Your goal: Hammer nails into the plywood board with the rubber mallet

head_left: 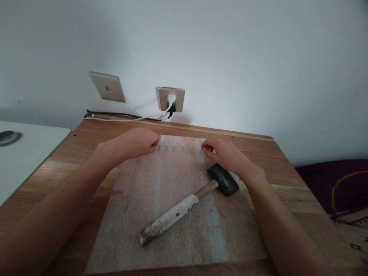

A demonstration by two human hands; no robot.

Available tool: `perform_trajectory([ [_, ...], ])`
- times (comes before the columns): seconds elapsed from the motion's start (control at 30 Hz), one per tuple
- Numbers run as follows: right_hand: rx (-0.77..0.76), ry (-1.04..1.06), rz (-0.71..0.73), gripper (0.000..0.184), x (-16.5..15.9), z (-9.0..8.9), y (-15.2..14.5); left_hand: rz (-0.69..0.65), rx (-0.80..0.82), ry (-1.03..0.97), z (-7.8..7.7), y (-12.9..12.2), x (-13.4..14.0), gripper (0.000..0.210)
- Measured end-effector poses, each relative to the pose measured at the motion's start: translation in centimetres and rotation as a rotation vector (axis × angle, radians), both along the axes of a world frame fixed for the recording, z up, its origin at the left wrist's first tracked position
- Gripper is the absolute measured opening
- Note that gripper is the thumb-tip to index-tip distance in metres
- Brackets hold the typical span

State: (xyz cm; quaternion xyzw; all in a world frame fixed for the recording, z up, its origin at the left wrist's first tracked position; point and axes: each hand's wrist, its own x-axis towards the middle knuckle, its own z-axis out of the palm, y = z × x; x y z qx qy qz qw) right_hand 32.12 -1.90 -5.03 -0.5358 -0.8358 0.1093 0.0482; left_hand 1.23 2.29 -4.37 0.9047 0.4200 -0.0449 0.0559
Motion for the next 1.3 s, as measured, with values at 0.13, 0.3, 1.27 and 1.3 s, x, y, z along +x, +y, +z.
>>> perform_trajectory([
  [0.13, -0.019, -0.051, 0.006, 0.022, -0.3, -0.1, 0.2, -0.013, -0.001, 0.006, -0.1, -0.1, 0.2, 0.020],
  [0.3, -0.031, -0.080, 0.028, 0.021, -0.4, -0.3, 0.5, -0.008, -0.023, -0.019, -0.4, -0.1, 0.5, 0.018],
  [1.27, -0.041, -0.086, 0.008, 0.022, -1.0, 0.2, 0.3, -0.084, 0.038, -0.069, -1.5, 0.2, 0.6, 0.021],
  [1.3, -0.038, -0.081, 0.004, 0.022, -1.1, 0.2, 0.3, -0.076, 0.035, -0.064, -1.5, 0.1, 0.6, 0.021],
])
